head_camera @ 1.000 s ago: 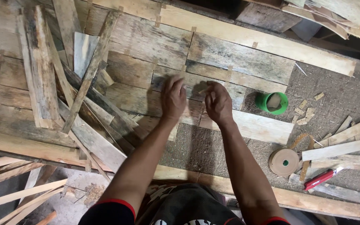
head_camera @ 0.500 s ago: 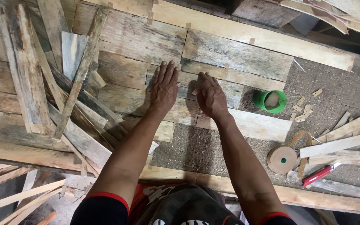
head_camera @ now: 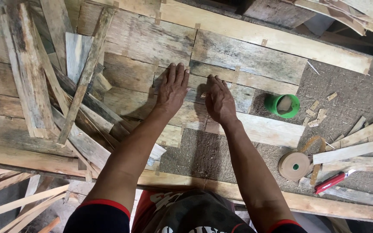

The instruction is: The recorder is assembling and joining thin wood planks using a utility knife and tape on a workshop workbench.

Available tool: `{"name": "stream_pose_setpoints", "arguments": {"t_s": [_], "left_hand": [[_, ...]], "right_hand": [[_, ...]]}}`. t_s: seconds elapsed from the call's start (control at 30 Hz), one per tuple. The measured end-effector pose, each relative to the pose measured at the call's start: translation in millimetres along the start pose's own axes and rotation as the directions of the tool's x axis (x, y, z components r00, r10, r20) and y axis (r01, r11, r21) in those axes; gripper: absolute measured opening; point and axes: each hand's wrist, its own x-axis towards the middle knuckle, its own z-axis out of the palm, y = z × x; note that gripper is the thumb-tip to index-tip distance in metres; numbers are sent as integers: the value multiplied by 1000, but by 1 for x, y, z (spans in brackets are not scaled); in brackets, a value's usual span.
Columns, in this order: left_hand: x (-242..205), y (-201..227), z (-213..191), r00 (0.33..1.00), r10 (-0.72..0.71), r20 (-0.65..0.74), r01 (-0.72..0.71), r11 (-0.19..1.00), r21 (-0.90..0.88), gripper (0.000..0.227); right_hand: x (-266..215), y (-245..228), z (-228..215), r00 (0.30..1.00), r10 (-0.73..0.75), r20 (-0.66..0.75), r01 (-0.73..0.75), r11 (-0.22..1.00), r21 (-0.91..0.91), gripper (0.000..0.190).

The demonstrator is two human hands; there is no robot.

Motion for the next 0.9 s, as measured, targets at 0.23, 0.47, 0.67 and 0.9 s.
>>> {"name": "stream_pose_setpoints", "arguments": {"t_s": [0.23, 0.47, 0.67, 0.9], "left_hand": [[-3, -3, -11, 1000, -29, 5, 29, 998, -50, 70], [-3, -2, -21, 998, -56, 28, 57, 998, -32, 74], [6, 1, -17, 998, 25, 59, -41, 957, 287, 79], [5, 0, 9, 998, 18, 62, -39, 929, 369, 82]], "right_hand": [[-4, 7, 7, 999, -29, -42, 28, 999, -26, 37], [-4, 11, 8, 999, -19, -38, 19, 1000, 18, 44], [-1, 4, 2, 998, -21, -54, 21, 1000, -2, 42], [-3, 5, 4, 998, -18, -58, 19, 1000, 24, 50]]}}
